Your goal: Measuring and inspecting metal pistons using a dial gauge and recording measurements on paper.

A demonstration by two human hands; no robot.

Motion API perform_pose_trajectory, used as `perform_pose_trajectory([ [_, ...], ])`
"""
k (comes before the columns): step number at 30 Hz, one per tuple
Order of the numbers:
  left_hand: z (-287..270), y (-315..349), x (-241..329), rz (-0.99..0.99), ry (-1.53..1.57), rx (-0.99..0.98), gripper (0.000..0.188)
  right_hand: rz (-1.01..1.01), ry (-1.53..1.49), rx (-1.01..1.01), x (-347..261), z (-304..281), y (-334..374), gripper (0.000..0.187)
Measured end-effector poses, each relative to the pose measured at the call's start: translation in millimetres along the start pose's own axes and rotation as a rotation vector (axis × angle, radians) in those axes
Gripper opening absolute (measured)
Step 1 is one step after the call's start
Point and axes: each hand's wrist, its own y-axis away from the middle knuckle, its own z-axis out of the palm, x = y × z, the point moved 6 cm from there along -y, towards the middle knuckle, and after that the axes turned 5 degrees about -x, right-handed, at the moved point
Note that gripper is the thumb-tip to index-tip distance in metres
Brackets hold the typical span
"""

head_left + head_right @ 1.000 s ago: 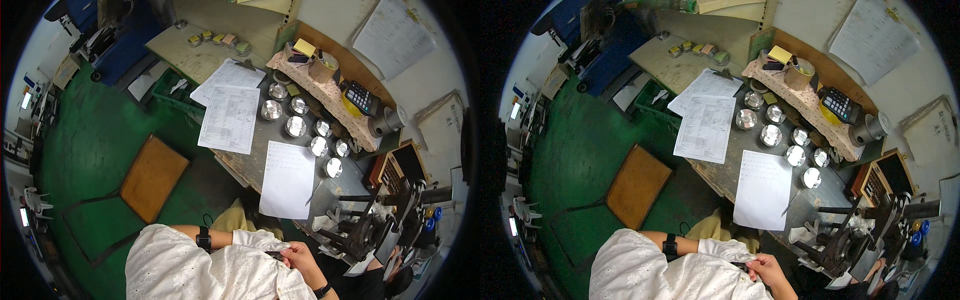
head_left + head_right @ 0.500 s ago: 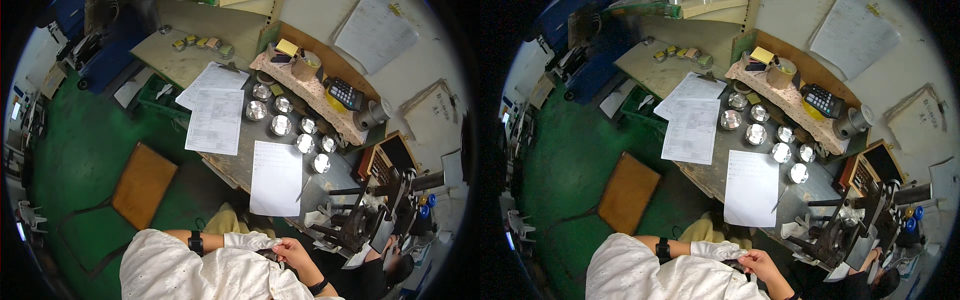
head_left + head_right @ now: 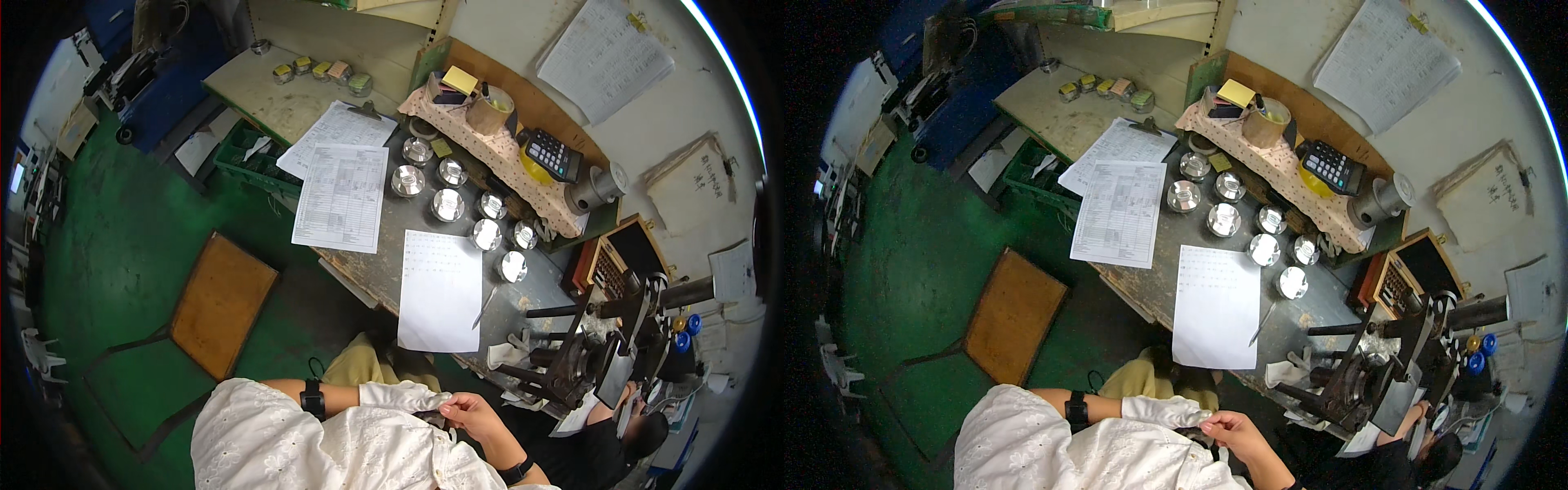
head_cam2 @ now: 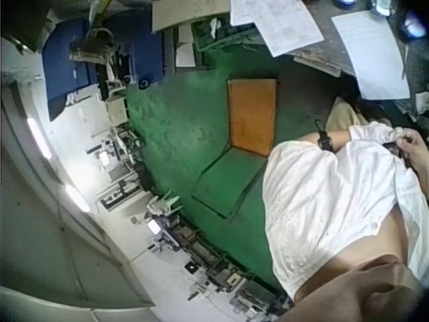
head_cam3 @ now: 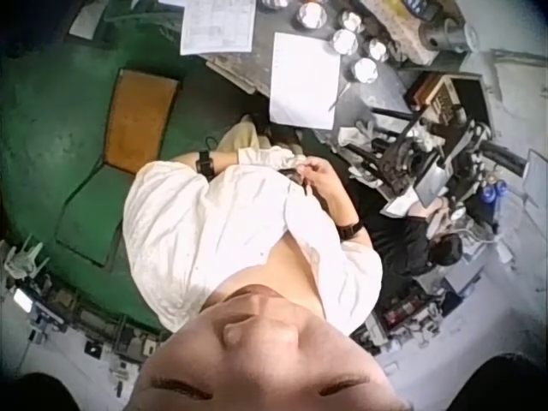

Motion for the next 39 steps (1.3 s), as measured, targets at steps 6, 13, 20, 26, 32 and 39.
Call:
perform_pose_trajectory([
  [6,6.6,3.7,-7.3,-0.063,-0.073,0.029,0.067,-0.058,0.003,-0.046,-3.2,5.7,-5.8,0.013],
  [13,-10.5,-3.7,-0.6,-0.402,0.420,0.026,0.071,-0.008,-0.002,-0.012,4.2,0.7,-4.9,0.009],
  [20,-11.2,-0.5,6.3,-0.326,0.197,-0.176,0.043,-0.030,-0.001,-0.041,5.4,-1.7,-5.1,0.004],
  [26,-26.9,-5.5,21.7,-0.406,0.325,-0.145,0.052,-0.053,-0.018,0.003,0.2,2.7,-6.0,0.011],
  [32,-10.1,-0.7,-8.9,-0.636,0.557,-0.161,0.063,-0.119,0.026,0.030,-6.3,5.4,-7.4,0.008],
  [39,-35.4,1.3,15.7,-0.612,0.754,0.036,0.052,-0.532,0.630,0.361,-47.0,20.6,-4.6,0.008],
])
